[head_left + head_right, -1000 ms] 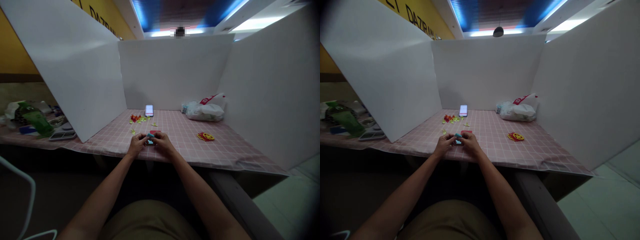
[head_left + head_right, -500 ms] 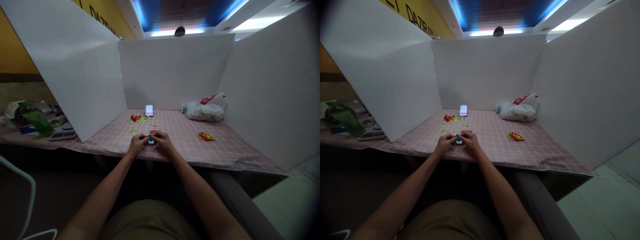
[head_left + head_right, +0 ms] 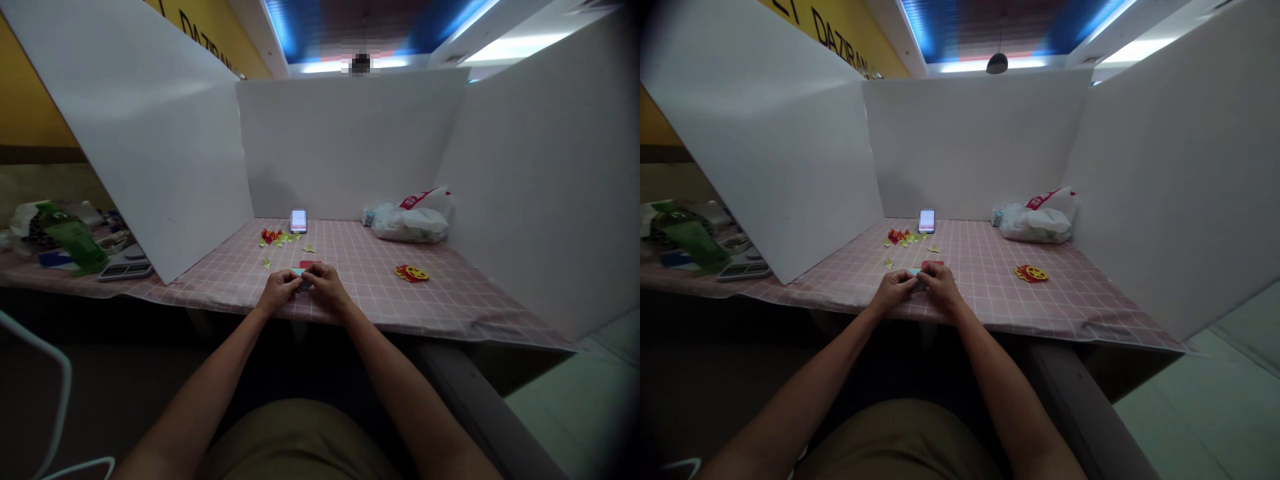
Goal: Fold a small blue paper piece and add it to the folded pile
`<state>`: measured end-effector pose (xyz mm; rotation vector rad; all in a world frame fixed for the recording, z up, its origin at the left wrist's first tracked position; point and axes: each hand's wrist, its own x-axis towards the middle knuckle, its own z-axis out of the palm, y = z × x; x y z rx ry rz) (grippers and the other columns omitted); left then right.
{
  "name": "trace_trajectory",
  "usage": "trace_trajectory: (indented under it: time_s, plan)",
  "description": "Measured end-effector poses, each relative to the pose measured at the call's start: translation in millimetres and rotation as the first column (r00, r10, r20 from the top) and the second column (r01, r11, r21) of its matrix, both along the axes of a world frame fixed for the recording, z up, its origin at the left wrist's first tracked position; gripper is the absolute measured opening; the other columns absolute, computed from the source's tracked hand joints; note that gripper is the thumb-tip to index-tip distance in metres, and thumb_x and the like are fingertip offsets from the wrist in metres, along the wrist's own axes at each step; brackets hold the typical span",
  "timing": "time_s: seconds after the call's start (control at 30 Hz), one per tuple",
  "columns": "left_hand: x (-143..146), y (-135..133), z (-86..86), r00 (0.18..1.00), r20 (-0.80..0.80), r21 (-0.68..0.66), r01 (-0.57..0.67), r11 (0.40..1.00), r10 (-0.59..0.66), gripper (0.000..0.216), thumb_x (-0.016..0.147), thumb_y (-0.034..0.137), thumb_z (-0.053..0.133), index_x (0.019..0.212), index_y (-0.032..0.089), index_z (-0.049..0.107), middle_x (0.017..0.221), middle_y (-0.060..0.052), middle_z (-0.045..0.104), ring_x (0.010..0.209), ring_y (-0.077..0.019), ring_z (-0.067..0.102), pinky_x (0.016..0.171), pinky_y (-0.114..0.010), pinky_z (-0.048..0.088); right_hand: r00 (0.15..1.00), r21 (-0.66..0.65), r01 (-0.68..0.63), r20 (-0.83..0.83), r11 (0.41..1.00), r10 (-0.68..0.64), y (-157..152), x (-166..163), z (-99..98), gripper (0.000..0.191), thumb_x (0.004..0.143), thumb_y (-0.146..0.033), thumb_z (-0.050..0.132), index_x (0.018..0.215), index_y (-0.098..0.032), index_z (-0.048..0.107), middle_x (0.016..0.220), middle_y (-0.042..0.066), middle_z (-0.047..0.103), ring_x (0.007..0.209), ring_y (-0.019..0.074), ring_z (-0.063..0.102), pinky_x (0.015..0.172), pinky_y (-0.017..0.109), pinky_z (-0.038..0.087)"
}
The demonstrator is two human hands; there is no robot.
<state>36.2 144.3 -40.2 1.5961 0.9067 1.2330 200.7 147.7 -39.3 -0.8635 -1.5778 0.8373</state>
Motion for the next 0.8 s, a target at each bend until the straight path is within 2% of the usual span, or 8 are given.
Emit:
trace_trajectory:
  time_s: [0.13,0.3,0.43,0.6,0.8]
  plan:
    - [0.3,1.2,-1.3,1.0,-0.014,-0.011,0.007,1.0,-0.007,0.032,0.071,0.044,0.074,0.062,0.016,0.06,0.05,0.004,0.054,0.042,-0.0085,0.045,0.043,-0.021,0.034,0.999,0.024,0.038,0.018,0.999,-0.038,1.2,1.5,0.1,0.019,0.077,-0.034,0.066,0.066,-0.019,0.061,0.065,0.0,0.059,0.065,0.0158,0.052,0.064,0.028,0.04]
    - [-3.2,5.1,-2.6,0.999,-0.006,-0.003,-0.041,0.999,0.041,0.033,0.071,0.045,0.074,0.062,0.017,0.059,0.05,0.004,0.054,0.042,-0.0088,0.045,0.044,-0.022,0.034,0.999,0.001,0.02,0.037,1.0,-0.02,2.8,-1.2,-2.4,0.031,0.084,-0.043,0.056,0.064,-0.02,0.056,0.061,-0.001,0.055,0.059,0.0143,0.049,0.055,0.026,0.036]
    - [-4.6,5.6,-3.1,0.996,0.012,0.006,-0.084,0.996,0.084,0.031,0.074,0.045,0.071,0.064,0.017,0.06,0.052,0.003,0.055,0.044,-0.0095,0.046,0.045,-0.022,0.034,0.997,-0.006,0.02,0.071,1.0,-0.02,2.0,-2.4,-3.5,0.027,0.082,-0.04,0.061,0.065,-0.019,0.059,0.059,-0.001,0.056,0.057,0.014,0.049,0.053,0.026,0.035]
    - [-2.4,5.2,-2.6,0.999,-0.001,0.004,-0.051,0.999,0.051,0.034,0.073,0.045,0.072,0.06,0.018,0.055,0.047,0.005,0.05,0.041,-0.0089,0.041,0.044,-0.023,0.032,0.991,0.022,0.099,0.085,0.995,-0.101,2.5,-0.6,-3.6,0.026,0.083,-0.035,0.06,0.062,-0.019,0.058,0.058,0.0,0.056,0.058,0.0145,0.05,0.056,0.027,0.034]
    - [-1.8,5.3,-0.2,1.0,-0.006,0.001,-0.006,1.0,0.006,0.031,0.069,0.044,0.076,0.065,0.016,0.062,0.056,0.003,0.056,0.048,-0.0093,0.044,0.047,-0.022,0.033,0.989,0.035,0.101,0.103,0.994,-0.104,1.3,-0.7,-2.9,0.031,0.085,-0.037,0.06,0.06,-0.02,0.055,0.056,-0.001,0.054,0.056,0.0143,0.048,0.055,0.028,0.032]
